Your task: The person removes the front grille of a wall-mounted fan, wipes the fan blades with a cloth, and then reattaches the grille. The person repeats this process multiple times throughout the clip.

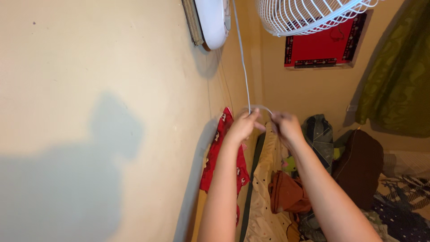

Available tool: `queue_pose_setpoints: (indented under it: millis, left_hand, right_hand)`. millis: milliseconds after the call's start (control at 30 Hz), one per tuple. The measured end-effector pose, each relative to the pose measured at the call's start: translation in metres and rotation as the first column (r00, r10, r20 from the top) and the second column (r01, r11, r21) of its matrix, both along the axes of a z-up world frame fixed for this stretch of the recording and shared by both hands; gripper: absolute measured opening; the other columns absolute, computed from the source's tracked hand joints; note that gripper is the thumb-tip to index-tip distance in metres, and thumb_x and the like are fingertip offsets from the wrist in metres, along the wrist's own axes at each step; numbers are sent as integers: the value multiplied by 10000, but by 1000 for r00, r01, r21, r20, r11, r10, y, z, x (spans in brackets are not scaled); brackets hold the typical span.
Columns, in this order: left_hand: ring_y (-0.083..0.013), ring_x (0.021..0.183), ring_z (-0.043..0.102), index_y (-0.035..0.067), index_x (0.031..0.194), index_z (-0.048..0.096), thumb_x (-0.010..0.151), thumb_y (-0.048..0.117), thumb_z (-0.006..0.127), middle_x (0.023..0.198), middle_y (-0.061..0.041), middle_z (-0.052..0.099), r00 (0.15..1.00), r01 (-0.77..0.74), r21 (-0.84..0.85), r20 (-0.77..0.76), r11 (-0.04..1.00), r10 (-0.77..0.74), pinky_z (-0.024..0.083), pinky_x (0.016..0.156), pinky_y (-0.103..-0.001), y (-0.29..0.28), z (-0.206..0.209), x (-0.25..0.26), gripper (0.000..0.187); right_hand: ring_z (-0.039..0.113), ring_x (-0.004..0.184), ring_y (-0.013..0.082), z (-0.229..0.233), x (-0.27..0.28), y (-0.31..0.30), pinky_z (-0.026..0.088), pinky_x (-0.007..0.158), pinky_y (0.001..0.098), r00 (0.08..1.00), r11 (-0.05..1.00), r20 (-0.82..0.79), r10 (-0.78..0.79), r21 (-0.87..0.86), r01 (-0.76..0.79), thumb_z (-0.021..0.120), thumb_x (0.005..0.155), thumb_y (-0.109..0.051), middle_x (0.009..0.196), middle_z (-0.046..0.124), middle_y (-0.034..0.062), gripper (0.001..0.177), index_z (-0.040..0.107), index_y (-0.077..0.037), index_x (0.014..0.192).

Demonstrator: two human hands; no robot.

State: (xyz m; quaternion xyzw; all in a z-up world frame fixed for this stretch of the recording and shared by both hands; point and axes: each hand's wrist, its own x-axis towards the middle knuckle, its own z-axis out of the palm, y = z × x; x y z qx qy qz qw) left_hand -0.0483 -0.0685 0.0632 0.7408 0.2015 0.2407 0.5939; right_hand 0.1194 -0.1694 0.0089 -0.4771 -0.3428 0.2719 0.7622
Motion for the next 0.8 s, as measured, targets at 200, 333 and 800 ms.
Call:
queue_pose_setpoints:
  millis: [200,333,800]
  left_hand:
    - [-298,808,652,8,1004,634,1122,422,474,946,-277,681,895,-236,-105,363,966,259,519,651,-386,-2,-22,30,459]
    - [-269,1065,719,41,1032,574,1091,397,429,1075,-173,761,762,-63,-396,574,916,301,603,790,-403,4,-24,44,389]
    - [-359,999,693,40,1116,684,904,559,656,1120,-200,689,614,-425,772,-137,472,778,575,788,-480,-31,38,-39,562]
  right_hand:
    - [599,640,137,54,-75,-8,512,560,279,901,999,433,-6,-39,25,611,965,-17,911,607,57,289,663,17,1248]
    - [638,720,99,23,-80,-17,553,618,248,942,992,335,-8,122,-35,660,884,-36,919,626,35,498,471,-74,1343]
    - [531,507,139,32,-49,-71,430,477,316,786,828,605,-126,-373,420,582,1040,-348,613,577,76,317,732,-166,1254]
